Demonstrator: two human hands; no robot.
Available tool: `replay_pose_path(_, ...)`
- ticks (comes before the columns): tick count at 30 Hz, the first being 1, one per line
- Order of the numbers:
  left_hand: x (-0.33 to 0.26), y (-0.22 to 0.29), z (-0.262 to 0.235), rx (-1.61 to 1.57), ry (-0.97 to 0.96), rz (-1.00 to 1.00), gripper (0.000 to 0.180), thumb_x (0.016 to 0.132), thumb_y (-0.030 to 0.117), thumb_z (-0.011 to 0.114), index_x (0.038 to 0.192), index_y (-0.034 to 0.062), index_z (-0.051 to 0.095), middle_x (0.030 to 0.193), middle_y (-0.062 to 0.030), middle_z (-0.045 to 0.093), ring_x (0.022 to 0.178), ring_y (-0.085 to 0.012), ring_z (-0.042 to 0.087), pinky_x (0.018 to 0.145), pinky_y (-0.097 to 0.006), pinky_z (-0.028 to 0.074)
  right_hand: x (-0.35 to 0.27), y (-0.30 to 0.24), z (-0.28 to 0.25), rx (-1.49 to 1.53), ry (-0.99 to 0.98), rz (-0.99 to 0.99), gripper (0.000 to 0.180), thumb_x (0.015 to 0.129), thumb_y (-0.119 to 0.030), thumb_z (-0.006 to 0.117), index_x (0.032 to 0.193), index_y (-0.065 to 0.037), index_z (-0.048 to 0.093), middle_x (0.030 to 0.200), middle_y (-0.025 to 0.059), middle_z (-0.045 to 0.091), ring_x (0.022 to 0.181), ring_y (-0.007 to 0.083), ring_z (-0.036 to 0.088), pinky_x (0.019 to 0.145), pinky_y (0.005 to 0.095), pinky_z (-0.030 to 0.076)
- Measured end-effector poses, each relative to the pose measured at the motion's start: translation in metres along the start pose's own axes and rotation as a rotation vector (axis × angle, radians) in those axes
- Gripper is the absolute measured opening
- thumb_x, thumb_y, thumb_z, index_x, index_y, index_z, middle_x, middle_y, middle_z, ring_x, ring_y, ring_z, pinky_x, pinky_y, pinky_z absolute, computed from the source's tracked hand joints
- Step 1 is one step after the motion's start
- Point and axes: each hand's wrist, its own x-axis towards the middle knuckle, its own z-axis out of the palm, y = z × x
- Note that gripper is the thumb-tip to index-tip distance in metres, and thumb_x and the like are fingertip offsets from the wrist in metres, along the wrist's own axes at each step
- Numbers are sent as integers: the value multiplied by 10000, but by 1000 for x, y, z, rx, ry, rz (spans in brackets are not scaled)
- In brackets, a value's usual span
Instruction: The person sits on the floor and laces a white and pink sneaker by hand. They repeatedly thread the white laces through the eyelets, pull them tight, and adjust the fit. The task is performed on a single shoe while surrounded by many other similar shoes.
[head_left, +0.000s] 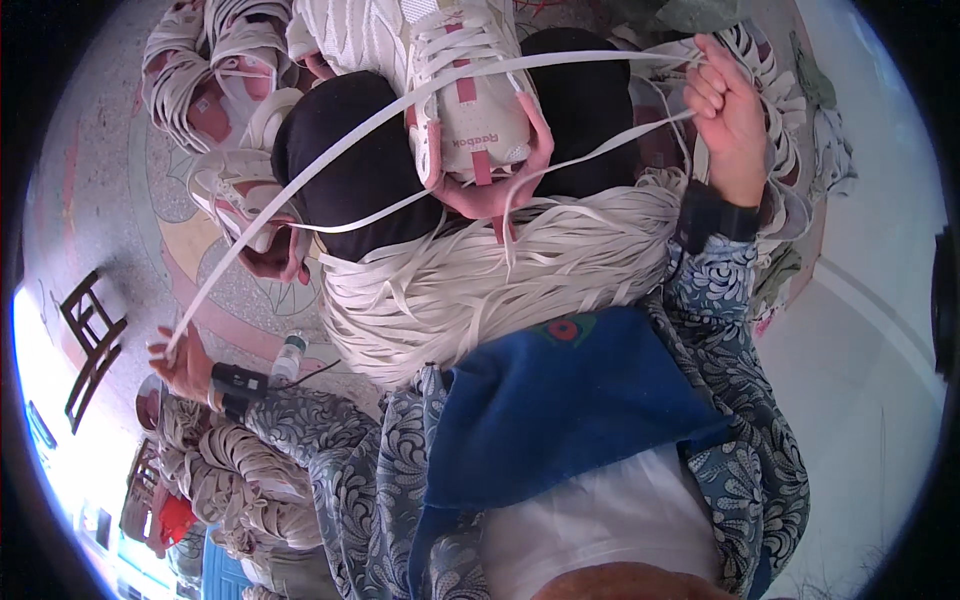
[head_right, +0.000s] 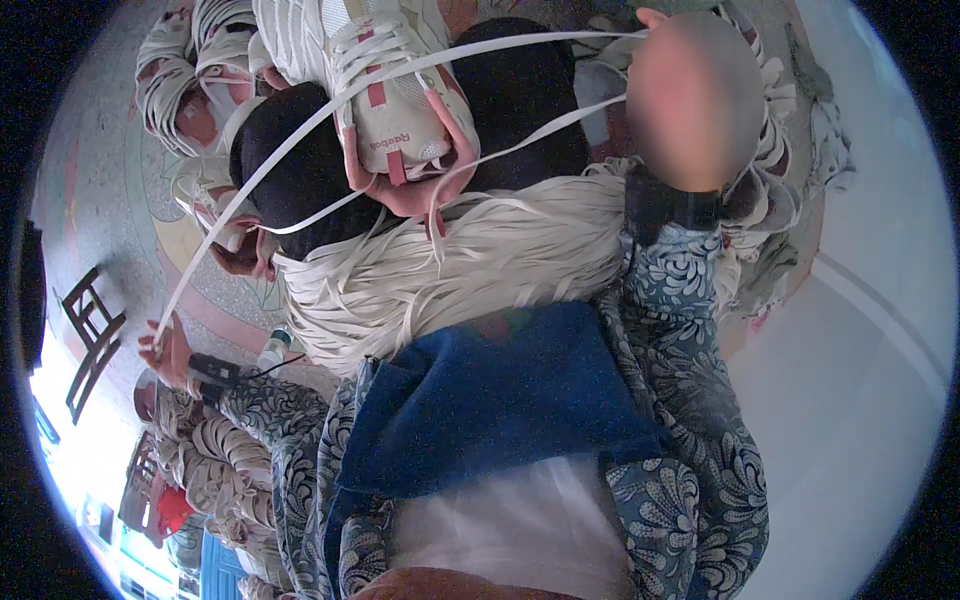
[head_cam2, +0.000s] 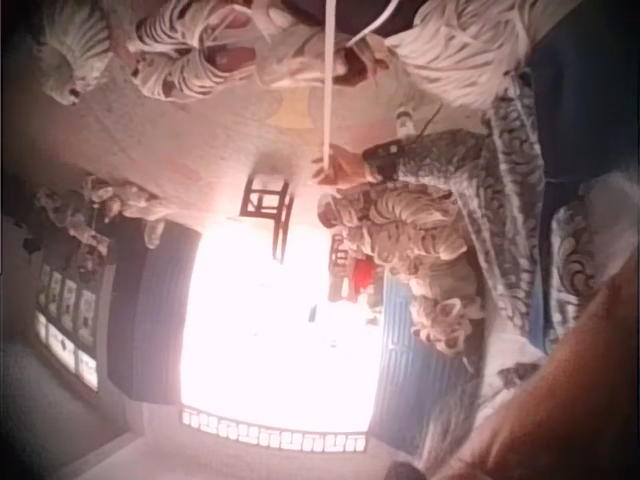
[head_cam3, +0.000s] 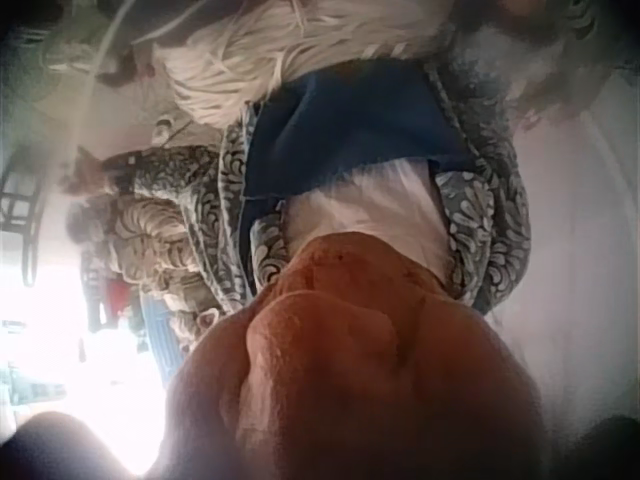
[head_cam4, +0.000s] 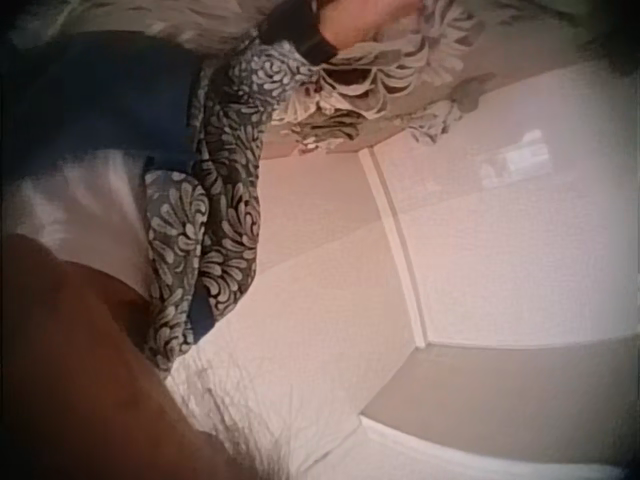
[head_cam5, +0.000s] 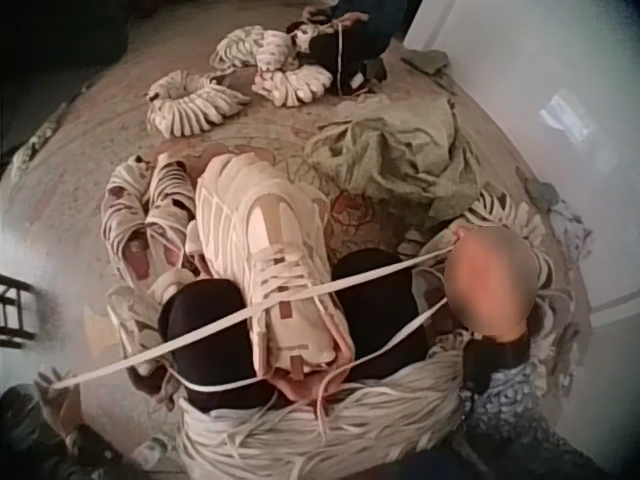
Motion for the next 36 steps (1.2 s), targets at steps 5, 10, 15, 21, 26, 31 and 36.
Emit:
replay_pose_path(5,57,120,-60,-107,-177,-73,64,850,147,606,817,97,631,724,-6,593,706,-188,532,848,-461,388,23,9,37,-745,173,-390,169,960,-180,538,892,-28,569,660,39,487,526,133,412,499,284,353)
replay_pose_path(10,10,76,-10,229,-731,-73,164,921,133,540,1006,7,603,824,-28,576,554,-93,367,527,-285,338,33,13,34,-1402,141,-570,171,960,-200,549,938,-43,610,722,12,570,556,108,481,511,288,391)
replay_pose_path(15,-140,-58,94,1345,-900,530,386,966,112,488,1310,-60,459,1140,-96,607,547,-24,333,501,-179,309,-7,9,93,-1278,-68,-480,155,915,-121,585,951,21,637,784,124,579,676,217,548,566,318,449)
replay_pose_path(21,-231,-191,134,1284,-1345,31,329,993,234,492,1198,-4,591,1066,-74,667,896,-111,599,820,-239,460,-55,19,93,-1340,-755,-556,197,863,-100,608,1039,-14,628,772,48,533,657,174,561,569,311,468)
replay_pose_path(26,-232,-221,136,1467,-1478,90,297,984,224,509,1115,-20,618,916,-86,674,823,-122,607,775,-254,475,-74,46,91,-1584,-767,-508,201,774,-49,673,973,-37,655,975,66,523,708,223,580,620,325,476)
replay_pose_path(31,-242,-218,149,1731,-1494,103,245,938,207,580,1031,-10,643,814,-68,663,754,-116,586,706,-256,462,-76,51,88,-1682,-844,-486,95,789,-84,665,858,-26,632,939,66,508,692,238,586,601,349,487)
replay_pose_path(36,-231,-225,139,1623,-1520,98,201,898,190,624,973,6,650,791,-72,652,730,-118,577,687,-265,461,-78,55,90,-1703,-813,-547,71,805,-62,638,859,-22,615,917,76,504,674,237,583,590,348,484)
